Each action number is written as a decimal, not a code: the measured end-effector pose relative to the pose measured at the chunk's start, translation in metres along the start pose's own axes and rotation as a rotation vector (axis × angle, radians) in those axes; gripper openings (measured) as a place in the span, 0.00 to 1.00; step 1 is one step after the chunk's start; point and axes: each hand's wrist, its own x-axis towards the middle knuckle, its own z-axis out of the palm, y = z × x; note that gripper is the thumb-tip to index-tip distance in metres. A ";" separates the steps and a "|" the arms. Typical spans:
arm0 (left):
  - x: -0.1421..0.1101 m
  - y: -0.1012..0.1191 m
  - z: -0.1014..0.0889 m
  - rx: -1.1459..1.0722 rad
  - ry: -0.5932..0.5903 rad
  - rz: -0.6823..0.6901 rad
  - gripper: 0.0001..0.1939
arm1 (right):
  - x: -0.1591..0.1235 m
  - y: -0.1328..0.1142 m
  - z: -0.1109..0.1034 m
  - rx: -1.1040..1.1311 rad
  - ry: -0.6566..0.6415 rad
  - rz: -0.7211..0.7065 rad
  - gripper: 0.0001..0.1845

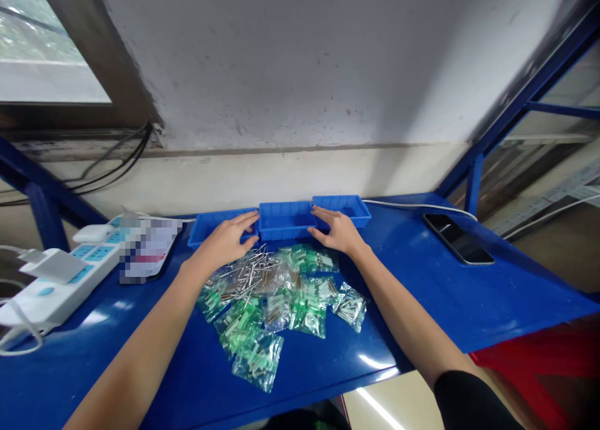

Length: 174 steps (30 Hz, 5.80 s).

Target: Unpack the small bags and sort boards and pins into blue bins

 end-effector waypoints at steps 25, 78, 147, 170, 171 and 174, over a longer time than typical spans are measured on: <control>-0.006 0.016 0.006 0.129 0.102 -0.045 0.24 | -0.007 -0.001 0.007 0.022 0.087 -0.054 0.20; -0.064 0.060 -0.015 -0.355 0.009 -0.037 0.08 | -0.033 -0.122 0.000 0.264 0.002 -0.284 0.13; -0.066 0.050 -0.006 -0.253 0.159 -0.311 0.08 | -0.028 -0.086 -0.012 0.187 0.053 0.029 0.15; -0.069 0.082 0.002 -0.377 0.335 -0.018 0.06 | -0.040 -0.119 0.000 0.324 0.055 -0.149 0.12; -0.069 0.082 0.003 -0.361 0.332 -0.024 0.06 | -0.041 -0.119 0.000 0.331 0.069 -0.156 0.10; -0.069 0.082 0.004 -0.359 0.290 -0.046 0.07 | -0.041 -0.119 0.000 0.322 0.106 -0.182 0.10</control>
